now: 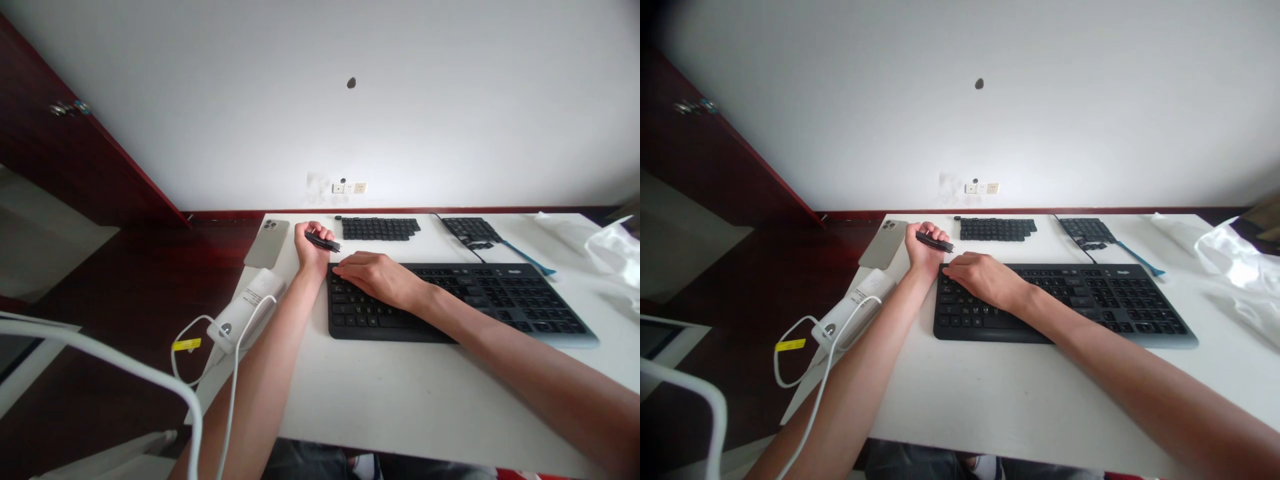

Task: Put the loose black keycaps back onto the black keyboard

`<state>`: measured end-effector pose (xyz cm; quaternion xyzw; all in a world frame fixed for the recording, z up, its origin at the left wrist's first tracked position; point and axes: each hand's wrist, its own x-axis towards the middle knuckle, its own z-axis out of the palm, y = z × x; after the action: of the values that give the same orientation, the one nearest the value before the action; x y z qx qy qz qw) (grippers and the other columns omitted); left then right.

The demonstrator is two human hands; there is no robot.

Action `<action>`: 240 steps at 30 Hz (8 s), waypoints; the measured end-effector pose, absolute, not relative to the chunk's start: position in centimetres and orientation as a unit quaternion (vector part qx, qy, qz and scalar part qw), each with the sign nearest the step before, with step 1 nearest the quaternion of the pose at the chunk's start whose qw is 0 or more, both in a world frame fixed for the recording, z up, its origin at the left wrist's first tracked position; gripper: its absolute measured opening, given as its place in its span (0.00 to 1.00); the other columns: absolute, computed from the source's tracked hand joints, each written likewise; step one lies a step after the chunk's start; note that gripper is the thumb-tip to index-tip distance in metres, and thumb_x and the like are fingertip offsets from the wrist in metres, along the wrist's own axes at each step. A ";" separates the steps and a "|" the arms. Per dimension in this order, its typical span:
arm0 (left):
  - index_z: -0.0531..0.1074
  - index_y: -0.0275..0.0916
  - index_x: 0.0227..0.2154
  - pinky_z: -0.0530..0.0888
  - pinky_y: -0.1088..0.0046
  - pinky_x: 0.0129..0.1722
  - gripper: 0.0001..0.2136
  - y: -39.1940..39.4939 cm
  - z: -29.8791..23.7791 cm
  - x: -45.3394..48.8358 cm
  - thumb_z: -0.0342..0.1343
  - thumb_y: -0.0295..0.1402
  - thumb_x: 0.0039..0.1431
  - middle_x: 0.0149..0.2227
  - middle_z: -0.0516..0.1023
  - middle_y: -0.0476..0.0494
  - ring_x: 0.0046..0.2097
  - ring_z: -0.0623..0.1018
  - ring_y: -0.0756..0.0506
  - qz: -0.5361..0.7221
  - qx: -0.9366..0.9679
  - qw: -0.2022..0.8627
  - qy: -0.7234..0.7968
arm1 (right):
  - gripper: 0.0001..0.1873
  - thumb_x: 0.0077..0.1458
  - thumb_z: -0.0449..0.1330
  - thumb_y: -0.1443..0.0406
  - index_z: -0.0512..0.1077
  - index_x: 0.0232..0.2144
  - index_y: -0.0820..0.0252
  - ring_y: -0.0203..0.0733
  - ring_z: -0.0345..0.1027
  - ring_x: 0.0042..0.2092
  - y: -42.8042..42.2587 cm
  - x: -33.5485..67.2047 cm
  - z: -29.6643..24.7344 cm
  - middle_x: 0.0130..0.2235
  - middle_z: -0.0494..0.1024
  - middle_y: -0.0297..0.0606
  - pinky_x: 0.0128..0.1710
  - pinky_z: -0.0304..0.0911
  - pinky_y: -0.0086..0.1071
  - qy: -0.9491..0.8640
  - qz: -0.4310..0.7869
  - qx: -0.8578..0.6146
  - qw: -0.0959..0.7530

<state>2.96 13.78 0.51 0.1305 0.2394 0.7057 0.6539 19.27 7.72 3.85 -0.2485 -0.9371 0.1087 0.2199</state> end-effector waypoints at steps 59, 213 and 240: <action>0.61 0.40 0.23 0.64 0.74 0.25 0.16 14.1 0.4 3.0 0.52 0.44 0.61 0.20 0.56 0.52 0.22 0.63 0.51 0.702 0.111 0.660 0.245 | 0.12 0.67 0.58 0.66 0.82 0.43 0.56 0.46 0.78 0.45 7.1 18.6 2.8 0.44 0.84 0.41 0.48 0.74 0.41 -0.916 0.161 -0.255 0.263; 0.61 0.40 0.23 0.65 0.75 0.24 0.16 14.4 0.1 2.8 0.51 0.42 0.62 0.20 0.55 0.53 0.22 0.63 0.52 0.692 0.130 0.665 0.250 | 0.11 0.59 0.62 0.71 0.83 0.39 0.56 0.43 0.80 0.40 7.0 17.8 3.6 0.41 0.86 0.35 0.44 0.73 0.35 -0.886 0.211 -0.339 0.237; 0.60 0.41 0.24 0.65 0.75 0.24 0.17 14.1 0.6 3.1 0.52 0.46 0.62 0.21 0.56 0.53 0.22 0.62 0.53 0.697 0.137 0.643 0.286 | 0.08 0.59 0.64 0.68 0.84 0.38 0.52 0.43 0.81 0.42 7.4 17.9 2.9 0.41 0.86 0.31 0.49 0.74 0.37 -0.851 0.268 -0.357 0.276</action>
<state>3.06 14.07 0.63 0.1366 0.2859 0.6972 0.6431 17.94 7.36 2.91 -0.3568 -0.8510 0.2685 0.2764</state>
